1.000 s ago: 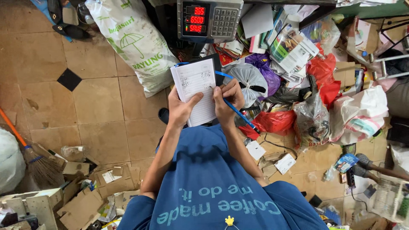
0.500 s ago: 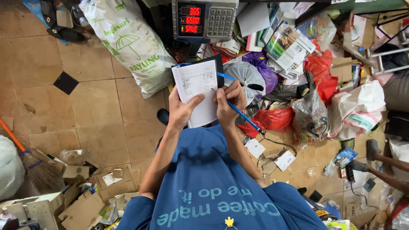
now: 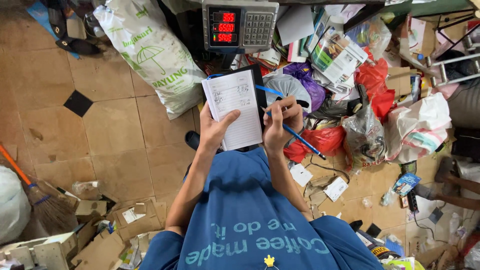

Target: The person sorts through stacks of paper and cardboard in a cluttered room, placing items on a digital scale to weigh them. They record the weight and other details in a notebook using a pen, then move the weighed items into a large white sack.

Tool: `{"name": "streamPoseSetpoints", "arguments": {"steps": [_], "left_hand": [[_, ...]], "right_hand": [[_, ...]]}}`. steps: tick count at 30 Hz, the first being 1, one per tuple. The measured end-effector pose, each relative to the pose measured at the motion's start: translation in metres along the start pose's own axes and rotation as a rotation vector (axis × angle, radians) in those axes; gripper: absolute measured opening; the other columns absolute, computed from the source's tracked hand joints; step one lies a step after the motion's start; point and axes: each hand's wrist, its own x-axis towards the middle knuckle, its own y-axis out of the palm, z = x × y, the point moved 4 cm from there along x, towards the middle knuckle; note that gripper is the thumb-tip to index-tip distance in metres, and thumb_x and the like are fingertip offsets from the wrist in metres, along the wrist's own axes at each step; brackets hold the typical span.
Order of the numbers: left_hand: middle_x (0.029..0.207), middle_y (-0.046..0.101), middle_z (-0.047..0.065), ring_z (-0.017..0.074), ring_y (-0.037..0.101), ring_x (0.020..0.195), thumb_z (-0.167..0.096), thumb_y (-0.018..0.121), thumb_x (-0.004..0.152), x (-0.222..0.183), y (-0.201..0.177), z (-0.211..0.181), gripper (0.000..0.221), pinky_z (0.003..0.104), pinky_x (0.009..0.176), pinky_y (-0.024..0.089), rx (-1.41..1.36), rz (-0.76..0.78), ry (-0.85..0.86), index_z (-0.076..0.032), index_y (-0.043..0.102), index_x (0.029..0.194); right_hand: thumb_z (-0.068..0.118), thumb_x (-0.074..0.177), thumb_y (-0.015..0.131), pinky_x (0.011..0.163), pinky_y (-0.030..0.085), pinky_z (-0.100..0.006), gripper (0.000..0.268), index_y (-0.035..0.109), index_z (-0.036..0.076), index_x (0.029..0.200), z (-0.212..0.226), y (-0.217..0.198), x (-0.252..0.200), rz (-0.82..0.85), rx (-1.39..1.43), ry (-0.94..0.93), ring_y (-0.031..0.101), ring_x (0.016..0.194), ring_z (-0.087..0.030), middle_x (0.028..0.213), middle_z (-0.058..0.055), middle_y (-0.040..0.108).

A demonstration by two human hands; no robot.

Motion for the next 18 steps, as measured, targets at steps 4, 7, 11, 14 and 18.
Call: {"name": "streamPoseSetpoints", "arguments": {"steps": [4,7,11,14,18], "left_hand": [[0.115,0.074,0.014,0.0211,0.074,0.103,-0.002,0.082,0.086,0.002,-0.012,0.019,0.048,0.035,0.089,0.062,-0.021,-0.008,-0.021,0.002,0.058,0.128],[0.117,0.073,0.015,0.0216,0.073,0.104,-0.002,0.081,0.088,0.000,-0.025,0.032,0.050,0.035,0.089,0.061,-0.015,-0.027,-0.035,0.001,0.056,0.131],[0.122,0.069,0.014,0.0214,0.070,0.106,-0.004,0.076,0.090,0.003,-0.044,0.052,0.051,0.036,0.090,0.060,-0.223,-0.115,-0.090,-0.001,0.051,0.135],[0.124,0.067,0.013,0.0204,0.067,0.109,-0.004,0.073,0.093,0.006,-0.058,0.059,0.050,0.035,0.092,0.057,-0.277,-0.159,-0.096,-0.001,0.050,0.137],[0.124,0.067,0.011,0.0178,0.066,0.110,-0.003,0.071,0.094,0.005,-0.073,0.050,0.049,0.032,0.094,0.055,-0.254,-0.195,-0.060,-0.002,0.051,0.138]], "right_hand": [[0.005,0.109,0.055,0.058,0.045,-0.028,0.028,0.038,0.004,0.088,-0.005,-0.008,-0.008,0.074,-0.105,-0.165,0.050,0.074,-0.019,0.093,-0.015,0.057],[0.015,0.117,0.047,0.071,0.046,-0.033,0.026,0.040,0.007,0.093,-0.018,-0.026,-0.024,0.149,-0.196,-0.231,0.057,0.077,-0.022,0.079,-0.012,0.059],[0.016,0.112,0.048,0.053,0.039,-0.027,0.015,0.043,0.008,0.100,-0.048,-0.040,-0.047,0.198,-0.310,0.132,0.045,0.060,-0.010,0.071,-0.002,0.047],[0.016,0.112,0.047,0.063,0.043,-0.035,0.014,0.042,0.003,0.116,-0.047,-0.024,-0.063,0.370,-0.525,0.085,0.049,0.069,-0.019,0.082,-0.008,0.051],[0.012,0.106,0.054,0.069,0.055,-0.042,0.012,0.059,0.004,0.114,-0.042,0.002,-0.076,0.589,-1.029,-0.084,0.071,0.086,-0.036,0.097,-0.015,0.073]]}}
